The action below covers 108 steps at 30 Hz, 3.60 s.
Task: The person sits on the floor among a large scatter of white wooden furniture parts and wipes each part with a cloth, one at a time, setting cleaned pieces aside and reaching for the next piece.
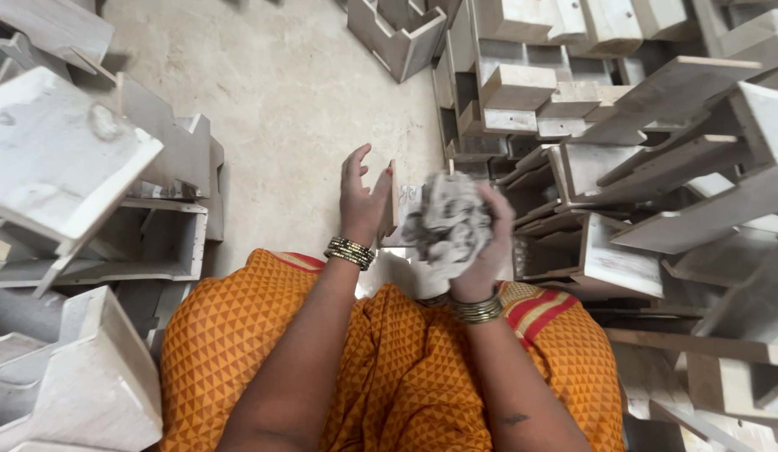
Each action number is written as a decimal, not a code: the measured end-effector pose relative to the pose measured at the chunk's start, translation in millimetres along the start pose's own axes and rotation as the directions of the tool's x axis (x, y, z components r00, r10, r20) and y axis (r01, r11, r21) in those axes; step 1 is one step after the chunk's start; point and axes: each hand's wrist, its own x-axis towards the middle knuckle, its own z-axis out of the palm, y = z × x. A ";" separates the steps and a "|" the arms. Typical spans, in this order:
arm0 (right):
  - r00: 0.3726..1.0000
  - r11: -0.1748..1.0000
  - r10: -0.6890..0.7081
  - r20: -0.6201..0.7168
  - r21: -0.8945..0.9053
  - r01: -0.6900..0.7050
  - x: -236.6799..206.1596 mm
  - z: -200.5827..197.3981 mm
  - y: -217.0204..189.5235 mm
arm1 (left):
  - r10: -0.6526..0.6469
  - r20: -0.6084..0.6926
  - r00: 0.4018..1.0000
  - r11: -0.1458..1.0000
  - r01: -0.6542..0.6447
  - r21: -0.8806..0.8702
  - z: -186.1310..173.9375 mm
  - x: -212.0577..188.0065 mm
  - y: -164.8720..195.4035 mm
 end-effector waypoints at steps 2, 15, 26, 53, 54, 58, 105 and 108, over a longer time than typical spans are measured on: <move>0.993 0.996 -0.075 0.094 -0.049 0.080 -3.1 19.3 -2.0 | 0.173 0.032 0.984 0.983 -0.174 0.051 8.4 1.7 -9.4; 0.910 0.938 0.330 0.253 -0.197 -0.285 -51.4 65.8 69.9 | -0.282 0.387 0.878 0.928 0.352 -0.123 14.4 8.6 -13.6; 0.923 0.935 0.338 0.185 -0.181 -0.306 -86.4 56.0 91.9 | -0.324 0.405 0.855 0.944 0.266 0.194 23.4 -19.5 29.1; 0.795 0.553 0.303 0.525 -0.777 0.302 -60.5 75.4 143.6 | -0.125 0.304 0.945 0.984 0.079 0.159 24.9 -23.5 21.2; 0.774 0.531 0.337 0.536 -0.787 0.314 -60.1 75.0 142.9 | -0.116 0.300 0.947 0.985 0.071 0.157 25.1 -23.4 20.9; 0.834 0.672 0.345 0.431 -0.733 0.101 -64.7 67.5 135.9 | -0.135 0.274 0.952 0.981 0.089 0.175 25.9 -23.8 20.6; 0.895 0.818 0.144 0.423 -0.559 0.132 -59.4 56.8 85.9 | -0.189 0.170 0.967 0.979 0.172 0.113 27.6 -27.6 18.6; 0.874 0.731 0.136 0.467 -0.642 0.229 -47.1 65.6 105.6 | -0.136 0.195 0.971 0.986 0.114 0.123 27.8 -28.6 18.4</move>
